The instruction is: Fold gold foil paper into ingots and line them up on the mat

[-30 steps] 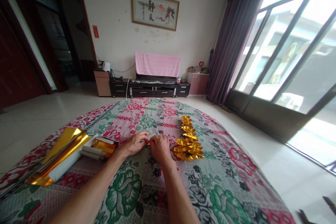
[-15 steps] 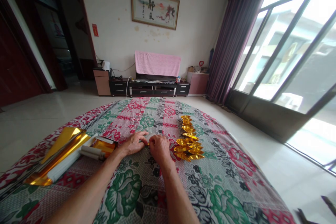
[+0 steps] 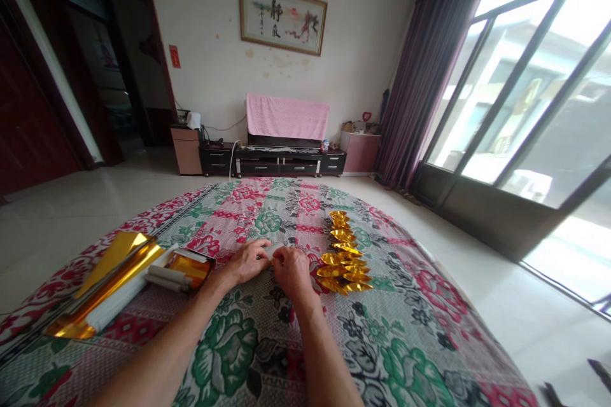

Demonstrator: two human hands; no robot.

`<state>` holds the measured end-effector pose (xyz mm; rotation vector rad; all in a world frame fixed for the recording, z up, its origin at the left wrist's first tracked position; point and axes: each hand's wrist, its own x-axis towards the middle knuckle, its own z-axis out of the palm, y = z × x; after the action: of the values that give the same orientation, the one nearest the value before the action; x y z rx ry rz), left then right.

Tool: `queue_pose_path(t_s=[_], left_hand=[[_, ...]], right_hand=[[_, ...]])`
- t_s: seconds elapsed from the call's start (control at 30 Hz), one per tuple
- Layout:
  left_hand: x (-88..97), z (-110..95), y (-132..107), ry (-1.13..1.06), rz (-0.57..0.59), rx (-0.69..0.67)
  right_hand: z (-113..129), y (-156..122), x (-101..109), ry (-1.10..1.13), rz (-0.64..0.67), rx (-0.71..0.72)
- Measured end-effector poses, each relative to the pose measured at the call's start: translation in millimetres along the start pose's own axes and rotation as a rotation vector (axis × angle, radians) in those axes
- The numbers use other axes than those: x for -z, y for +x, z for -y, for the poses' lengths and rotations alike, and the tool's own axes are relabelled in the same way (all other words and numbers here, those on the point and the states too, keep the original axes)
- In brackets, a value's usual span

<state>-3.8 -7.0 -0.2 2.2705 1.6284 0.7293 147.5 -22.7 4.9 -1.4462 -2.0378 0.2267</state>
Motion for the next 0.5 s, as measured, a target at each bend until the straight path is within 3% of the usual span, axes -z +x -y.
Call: queue_pose_path(t_s=[0.5], left_hand=[[-8.1, 1.4, -1.5, 0.040, -0.078, -0.043]], right_hand=[[-1.8, 1.3, -3.9, -0.044, -0.007, -0.039]])
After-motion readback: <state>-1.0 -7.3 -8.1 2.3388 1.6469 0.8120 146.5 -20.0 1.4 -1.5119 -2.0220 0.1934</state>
